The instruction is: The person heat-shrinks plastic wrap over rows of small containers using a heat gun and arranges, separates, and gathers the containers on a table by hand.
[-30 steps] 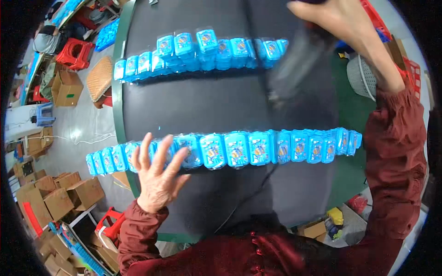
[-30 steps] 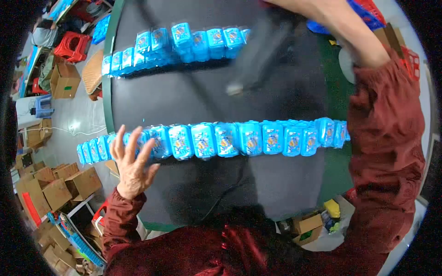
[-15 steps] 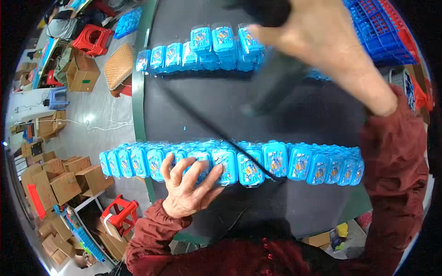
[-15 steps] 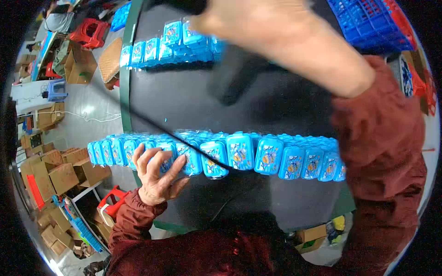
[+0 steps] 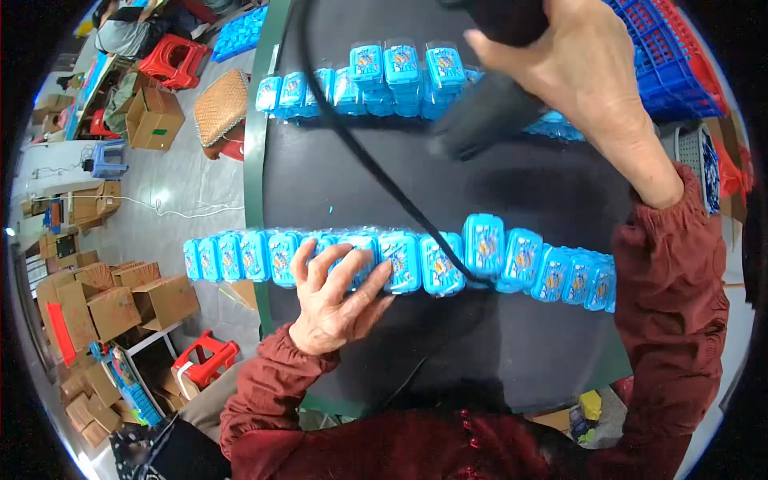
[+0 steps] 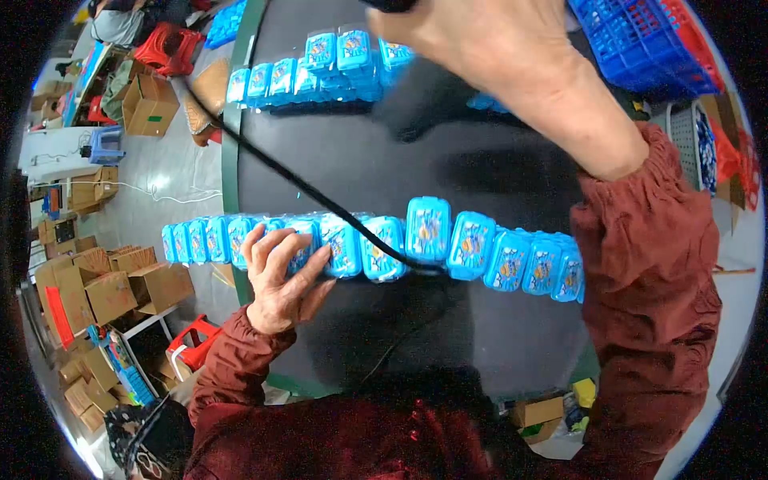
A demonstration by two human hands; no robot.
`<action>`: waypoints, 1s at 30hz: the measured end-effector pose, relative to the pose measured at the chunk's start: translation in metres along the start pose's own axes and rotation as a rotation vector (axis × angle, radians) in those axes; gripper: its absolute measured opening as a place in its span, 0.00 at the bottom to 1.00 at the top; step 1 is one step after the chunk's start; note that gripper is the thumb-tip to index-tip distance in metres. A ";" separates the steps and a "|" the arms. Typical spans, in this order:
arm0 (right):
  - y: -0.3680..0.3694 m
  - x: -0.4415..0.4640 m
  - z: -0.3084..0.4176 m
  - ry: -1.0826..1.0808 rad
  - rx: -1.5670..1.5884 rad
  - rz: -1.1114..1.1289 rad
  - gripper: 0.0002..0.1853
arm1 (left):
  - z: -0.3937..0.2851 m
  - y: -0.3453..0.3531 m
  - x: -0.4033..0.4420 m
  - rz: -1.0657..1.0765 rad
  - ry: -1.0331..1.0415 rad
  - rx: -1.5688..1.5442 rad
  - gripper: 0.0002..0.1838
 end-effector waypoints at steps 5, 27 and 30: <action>-0.054 -0.007 0.049 -0.172 0.698 -0.179 0.18 | -0.002 -0.005 -0.004 -0.061 0.051 -0.004 0.19; -0.163 -0.026 0.047 -0.018 -0.390 -0.337 0.19 | -0.065 -0.008 -0.137 0.255 -0.489 -1.723 0.17; -0.162 -0.024 0.036 -0.102 -0.323 -0.326 0.22 | -0.032 -0.008 -0.218 0.422 -0.660 -1.275 0.17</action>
Point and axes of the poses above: each hand's wrist, its own x-axis towards the middle knuckle, its own y-axis out of the palm, z = x × y, the point moved 9 cm from there along x, towards the middle knuckle, and after that the axes turned 4 degrees about -x, right-handed, at the moved point
